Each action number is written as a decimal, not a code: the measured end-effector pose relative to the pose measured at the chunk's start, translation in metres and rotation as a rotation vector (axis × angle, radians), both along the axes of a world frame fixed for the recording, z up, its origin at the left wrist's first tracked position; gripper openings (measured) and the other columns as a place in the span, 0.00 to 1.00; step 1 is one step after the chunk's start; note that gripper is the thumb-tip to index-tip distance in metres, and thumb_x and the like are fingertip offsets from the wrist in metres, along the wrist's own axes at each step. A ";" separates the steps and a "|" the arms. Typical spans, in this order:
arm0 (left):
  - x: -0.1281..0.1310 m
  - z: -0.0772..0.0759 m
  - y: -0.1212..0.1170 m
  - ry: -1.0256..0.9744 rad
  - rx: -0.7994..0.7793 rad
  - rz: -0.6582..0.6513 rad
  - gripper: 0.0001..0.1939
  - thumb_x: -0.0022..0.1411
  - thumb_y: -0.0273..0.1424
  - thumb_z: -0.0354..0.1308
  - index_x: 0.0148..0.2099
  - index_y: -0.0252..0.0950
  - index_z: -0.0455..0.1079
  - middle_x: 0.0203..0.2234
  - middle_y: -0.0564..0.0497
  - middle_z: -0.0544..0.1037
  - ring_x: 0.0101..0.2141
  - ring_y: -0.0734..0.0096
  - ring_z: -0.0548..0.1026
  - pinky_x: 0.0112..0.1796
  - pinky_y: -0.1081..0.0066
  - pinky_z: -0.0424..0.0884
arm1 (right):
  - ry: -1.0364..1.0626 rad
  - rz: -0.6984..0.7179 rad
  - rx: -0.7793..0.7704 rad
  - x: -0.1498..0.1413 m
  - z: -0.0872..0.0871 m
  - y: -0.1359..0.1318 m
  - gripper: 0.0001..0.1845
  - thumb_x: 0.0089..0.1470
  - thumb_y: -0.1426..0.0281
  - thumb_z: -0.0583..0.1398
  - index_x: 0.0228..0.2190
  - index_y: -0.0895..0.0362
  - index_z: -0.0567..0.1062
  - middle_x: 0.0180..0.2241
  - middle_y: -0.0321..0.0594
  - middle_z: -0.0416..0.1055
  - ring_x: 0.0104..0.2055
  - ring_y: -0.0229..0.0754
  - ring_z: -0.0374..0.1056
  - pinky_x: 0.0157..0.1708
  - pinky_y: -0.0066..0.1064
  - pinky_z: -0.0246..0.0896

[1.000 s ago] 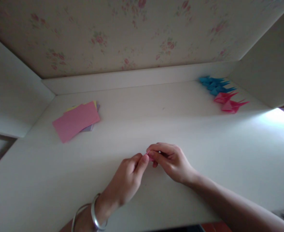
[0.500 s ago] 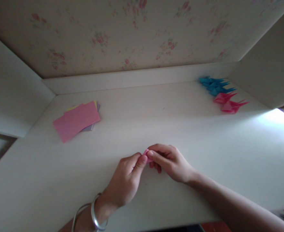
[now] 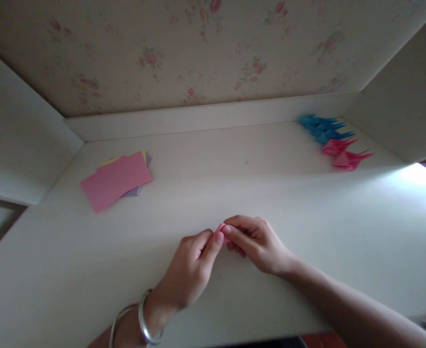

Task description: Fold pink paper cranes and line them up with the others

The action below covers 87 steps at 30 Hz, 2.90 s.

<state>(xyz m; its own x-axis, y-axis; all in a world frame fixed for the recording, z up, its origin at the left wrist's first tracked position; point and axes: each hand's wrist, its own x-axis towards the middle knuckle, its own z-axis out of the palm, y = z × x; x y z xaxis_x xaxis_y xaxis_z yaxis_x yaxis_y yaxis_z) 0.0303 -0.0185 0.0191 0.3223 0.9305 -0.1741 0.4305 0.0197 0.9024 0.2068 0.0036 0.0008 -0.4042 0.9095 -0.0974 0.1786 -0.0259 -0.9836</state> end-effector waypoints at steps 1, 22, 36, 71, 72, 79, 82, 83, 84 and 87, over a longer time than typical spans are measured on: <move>0.000 0.000 0.000 -0.001 0.000 0.003 0.22 0.72 0.41 0.45 0.32 0.36 0.71 0.22 0.54 0.71 0.26 0.71 0.68 0.30 0.73 0.62 | 0.009 -0.003 -0.006 0.000 0.000 0.000 0.20 0.63 0.57 0.57 0.31 0.59 0.77 0.21 0.35 0.68 0.23 0.33 0.62 0.22 0.23 0.57; -0.001 -0.008 -0.004 0.157 0.171 -0.037 0.16 0.74 0.33 0.39 0.32 0.39 0.59 0.22 0.55 0.67 0.24 0.70 0.67 0.29 0.70 0.61 | -0.025 -0.091 0.027 -0.003 0.000 -0.002 0.22 0.63 0.56 0.56 0.26 0.59 0.74 0.19 0.33 0.64 0.20 0.32 0.56 0.18 0.24 0.50; -0.002 -0.012 -0.004 0.138 0.228 -0.024 0.15 0.74 0.31 0.38 0.33 0.39 0.59 0.23 0.54 0.68 0.24 0.70 0.67 0.30 0.70 0.61 | 0.183 -0.067 -0.166 -0.007 0.001 -0.002 0.23 0.60 0.50 0.57 0.29 0.58 0.72 0.18 0.32 0.65 0.19 0.33 0.60 0.19 0.24 0.54; -0.003 -0.011 -0.005 0.039 0.131 0.087 0.19 0.74 0.38 0.38 0.31 0.40 0.59 0.21 0.56 0.64 0.24 0.71 0.63 0.28 0.70 0.60 | 0.090 -0.004 -0.245 0.001 0.004 -0.002 0.31 0.58 0.45 0.54 0.16 0.55 0.61 0.13 0.29 0.54 0.16 0.31 0.46 0.17 0.27 0.41; -0.003 -0.011 -0.005 0.033 0.129 0.088 0.19 0.74 0.38 0.38 0.31 0.40 0.59 0.21 0.56 0.64 0.24 0.71 0.63 0.28 0.70 0.60 | 0.084 -0.007 -0.245 0.001 0.004 -0.003 0.31 0.58 0.45 0.54 0.16 0.55 0.61 0.14 0.29 0.54 0.16 0.31 0.46 0.17 0.27 0.41; -0.003 -0.011 -0.001 0.016 0.133 0.076 0.20 0.74 0.39 0.40 0.30 0.39 0.60 0.21 0.56 0.65 0.23 0.72 0.63 0.27 0.71 0.59 | 0.062 0.036 -0.127 0.004 0.002 -0.001 0.32 0.61 0.46 0.51 0.16 0.57 0.65 0.17 0.33 0.60 0.21 0.34 0.55 0.24 0.28 0.51; -0.004 -0.010 0.000 0.009 0.138 0.074 0.20 0.74 0.38 0.41 0.29 0.38 0.61 0.21 0.56 0.66 0.23 0.73 0.64 0.27 0.72 0.60 | 0.110 0.023 -0.115 0.005 0.001 -0.002 0.32 0.62 0.46 0.49 0.19 0.57 0.67 0.18 0.34 0.62 0.22 0.35 0.57 0.25 0.29 0.53; -0.004 -0.010 0.000 0.010 0.141 0.071 0.20 0.74 0.38 0.41 0.29 0.38 0.61 0.21 0.56 0.66 0.23 0.73 0.64 0.28 0.72 0.61 | 0.117 0.014 -0.116 0.005 0.001 -0.002 0.32 0.62 0.46 0.49 0.19 0.57 0.67 0.18 0.35 0.63 0.22 0.36 0.58 0.25 0.29 0.53; -0.004 -0.009 0.000 0.010 0.148 0.069 0.20 0.74 0.38 0.41 0.30 0.38 0.62 0.21 0.56 0.67 0.24 0.73 0.65 0.28 0.72 0.61 | 0.117 0.004 -0.117 0.005 0.000 -0.002 0.33 0.62 0.45 0.48 0.19 0.57 0.67 0.18 0.35 0.63 0.22 0.36 0.58 0.25 0.29 0.54; -0.004 -0.009 0.000 0.014 0.185 0.075 0.19 0.74 0.37 0.42 0.32 0.38 0.65 0.25 0.53 0.73 0.27 0.72 0.70 0.30 0.72 0.64 | 0.111 -0.027 -0.117 0.004 -0.001 -0.001 0.34 0.64 0.46 0.46 0.19 0.57 0.68 0.18 0.36 0.63 0.22 0.36 0.58 0.25 0.29 0.54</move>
<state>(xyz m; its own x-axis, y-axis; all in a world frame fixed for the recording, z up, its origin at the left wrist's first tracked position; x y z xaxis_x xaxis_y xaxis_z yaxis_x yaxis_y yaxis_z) 0.0258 -0.0183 0.0103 0.2499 0.9683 -0.0019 0.4462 -0.1134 0.8877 0.2108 0.0021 -0.0006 -0.3941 0.9051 -0.1596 0.0663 -0.1452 -0.9872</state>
